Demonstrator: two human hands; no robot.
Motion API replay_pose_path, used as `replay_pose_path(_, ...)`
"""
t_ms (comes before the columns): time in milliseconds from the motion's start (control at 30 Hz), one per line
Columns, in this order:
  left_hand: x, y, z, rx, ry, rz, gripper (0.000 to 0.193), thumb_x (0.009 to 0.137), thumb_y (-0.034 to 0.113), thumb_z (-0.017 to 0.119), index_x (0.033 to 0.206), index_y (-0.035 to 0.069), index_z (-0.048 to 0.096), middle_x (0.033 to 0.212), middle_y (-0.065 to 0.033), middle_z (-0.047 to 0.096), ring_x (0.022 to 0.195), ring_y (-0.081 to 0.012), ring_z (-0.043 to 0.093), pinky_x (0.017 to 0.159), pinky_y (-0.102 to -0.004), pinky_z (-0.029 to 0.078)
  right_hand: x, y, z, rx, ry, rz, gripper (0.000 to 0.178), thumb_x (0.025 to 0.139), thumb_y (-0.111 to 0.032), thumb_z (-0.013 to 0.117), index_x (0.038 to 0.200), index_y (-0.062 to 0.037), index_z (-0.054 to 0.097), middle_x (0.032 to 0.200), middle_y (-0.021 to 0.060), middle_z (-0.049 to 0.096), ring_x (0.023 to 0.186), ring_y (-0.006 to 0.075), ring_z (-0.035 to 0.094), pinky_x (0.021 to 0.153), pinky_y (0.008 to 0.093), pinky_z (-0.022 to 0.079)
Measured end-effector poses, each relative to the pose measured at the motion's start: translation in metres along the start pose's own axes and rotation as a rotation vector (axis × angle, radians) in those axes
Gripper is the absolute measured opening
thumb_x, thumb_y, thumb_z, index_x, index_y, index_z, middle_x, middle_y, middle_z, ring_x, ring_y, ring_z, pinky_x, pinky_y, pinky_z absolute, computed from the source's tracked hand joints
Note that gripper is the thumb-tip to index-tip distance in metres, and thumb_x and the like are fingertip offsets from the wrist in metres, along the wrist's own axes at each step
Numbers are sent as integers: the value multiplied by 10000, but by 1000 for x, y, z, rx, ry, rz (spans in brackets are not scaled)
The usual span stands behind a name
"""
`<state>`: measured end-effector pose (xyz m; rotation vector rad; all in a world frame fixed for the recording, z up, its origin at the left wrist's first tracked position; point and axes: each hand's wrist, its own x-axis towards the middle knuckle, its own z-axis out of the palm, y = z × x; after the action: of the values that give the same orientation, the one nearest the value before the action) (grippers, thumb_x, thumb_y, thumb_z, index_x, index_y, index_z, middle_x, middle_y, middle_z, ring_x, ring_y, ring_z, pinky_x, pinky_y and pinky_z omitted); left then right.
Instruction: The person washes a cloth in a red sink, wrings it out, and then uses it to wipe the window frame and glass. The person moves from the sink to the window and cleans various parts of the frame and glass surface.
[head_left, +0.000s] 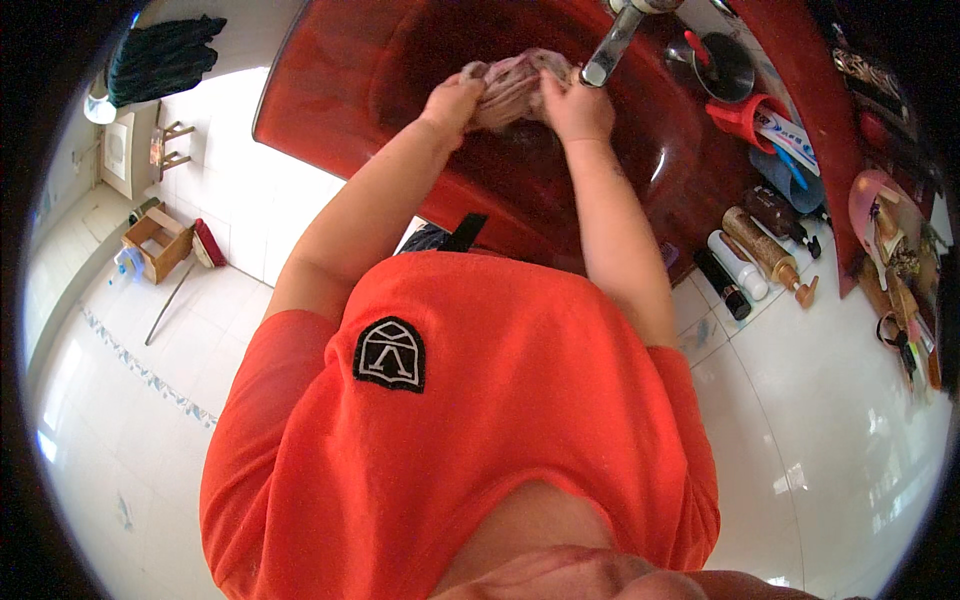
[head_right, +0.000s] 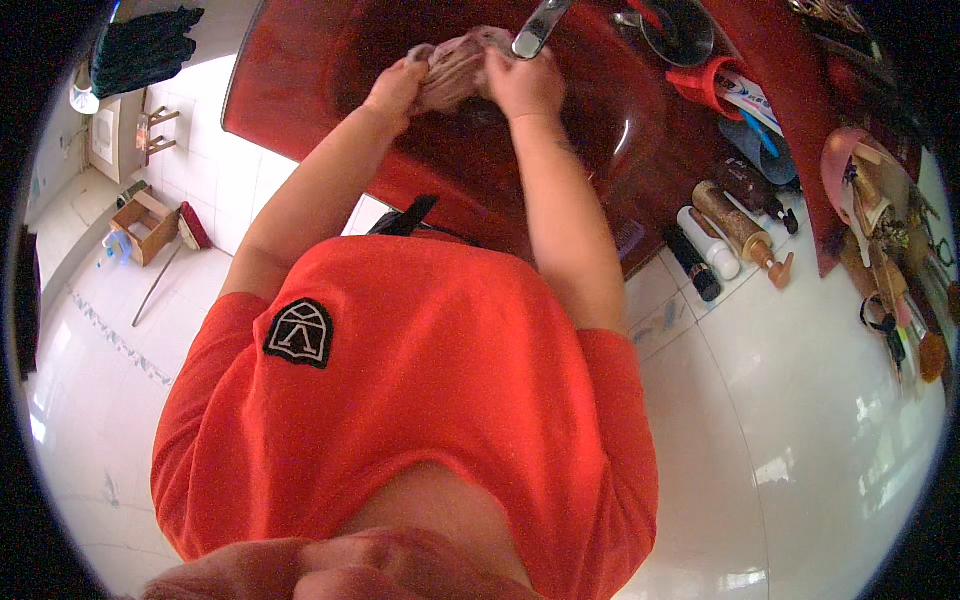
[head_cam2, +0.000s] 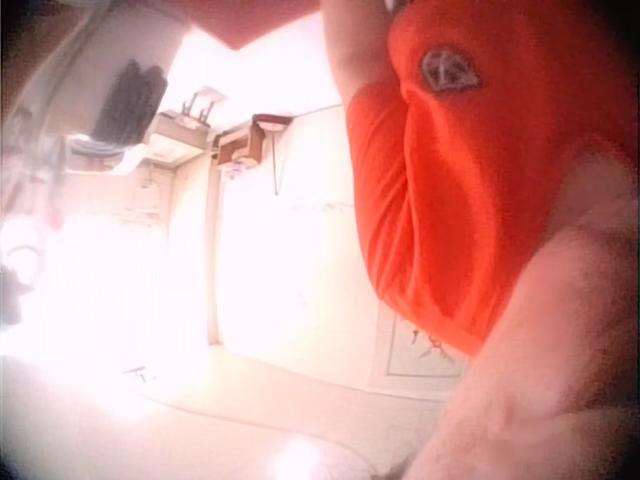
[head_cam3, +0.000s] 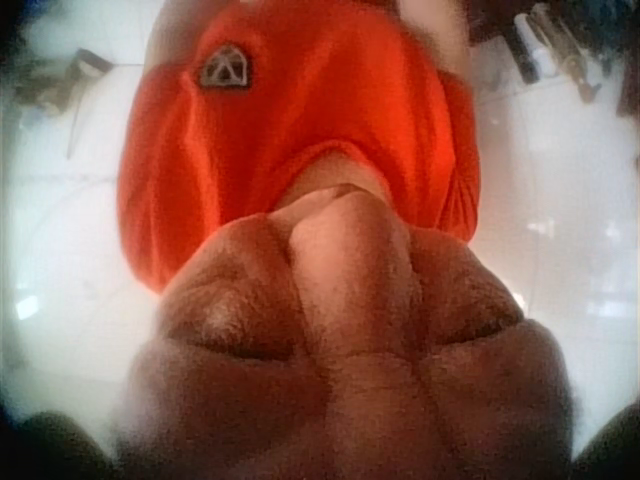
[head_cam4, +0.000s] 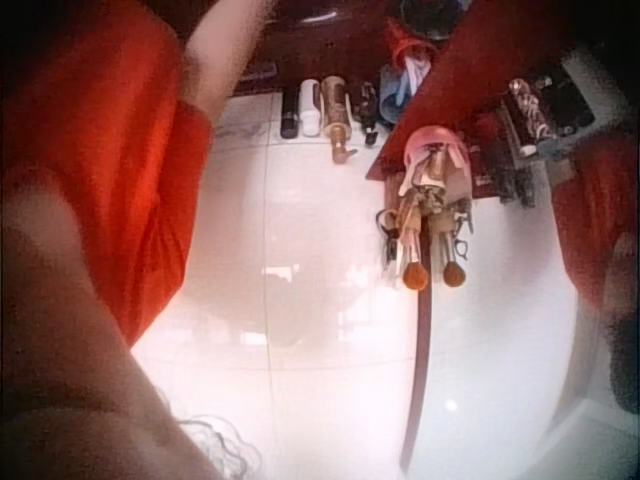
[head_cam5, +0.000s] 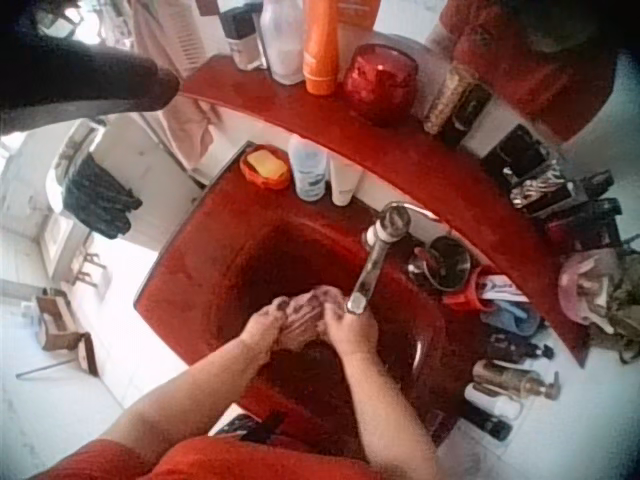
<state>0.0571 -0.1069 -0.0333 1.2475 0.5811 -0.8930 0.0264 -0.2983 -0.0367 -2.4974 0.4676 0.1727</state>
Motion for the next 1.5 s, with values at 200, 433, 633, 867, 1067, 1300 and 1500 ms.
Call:
replay_pose_path(200, -4, -28, -39, 137, 216, 159, 655, 933, 292, 653, 1507, 129, 381, 1398, -96, 530, 1233, -270, 533, 846, -423, 555, -47, 43, 14, -294, -4, -364, 664, 781, -301, 774, 1396, -194, 548, 1443, 147, 474, 1243, 419, 493, 1031, 538, 421)
replay_pose_path(433, 21, -45, -19, -299, -274, -297, 702, 956, 624, 523, 1477, 161, 447, 1442, -100, 536, 1323, -302, 503, 1025, -555, 453, -64, 6, 65, 839, -343, -7, 266, 843, -128, 708, 1097, -54, 684, 952, 73, 716, 930, 179, 669, 870, 326, 520)
replay_pose_path(633, 37, -47, -5, -113, -300, 222, 439, 974, 316, 533, 1338, 72, 560, 1307, -125, 617, 1164, -265, 609, 1056, -429, 463, -80, -85, -17, 502, -33, -521, 282, 757, -256, 752, 941, -54, 685, 906, 166, 671, 846, 348, 665, 774, 404, 543)
replay_pose_path(867, 59, -58, -25, 172, -153, 244, 552, 894, 291, 672, 1381, 84, 514, 1351, -82, 588, 1301, -225, 513, 1082, -339, 427, -10, -10, 5, 168, 69, -44, 336, 841, -346, 694, 1057, -89, 672, 1004, 202, 688, 933, 401, 666, 812, 478, 543)
replay_pose_path(1067, 7, -23, -27, 189, 294, 171, 616, 902, 306, 693, 1447, 108, 485, 1416, -126, 537, 1226, -273, 550, 1025, -390, 437, -34, 49, 15, -101, 89, -168, 623, 815, -342, 764, 1368, -173, 533, 1418, 213, 470, 1188, 441, 543, 963, 516, 486)
replay_pose_path(1300, -4, -37, 2, 110, 64, -186, 721, 937, 510, 633, 1500, 101, 444, 1420, -115, 556, 1278, -244, 530, 1065, -423, 424, -67, 11, 46, 312, -215, -11, 445, 758, -275, 798, 1155, -111, 682, 1160, 152, 638, 1009, 351, 649, 902, 417, 525)
replay_pose_path(1500, 36, -11, -8, -795, -624, -336, 444, 1024, 437, 475, 1257, 87, 618, 1273, -113, 629, 1164, -251, 607, 1038, -405, 479, -77, -95, -26, 691, -147, -576, 171, 771, -221, 736, 739, -78, 647, 819, 125, 648, 756, 338, 641, 696, 411, 529)
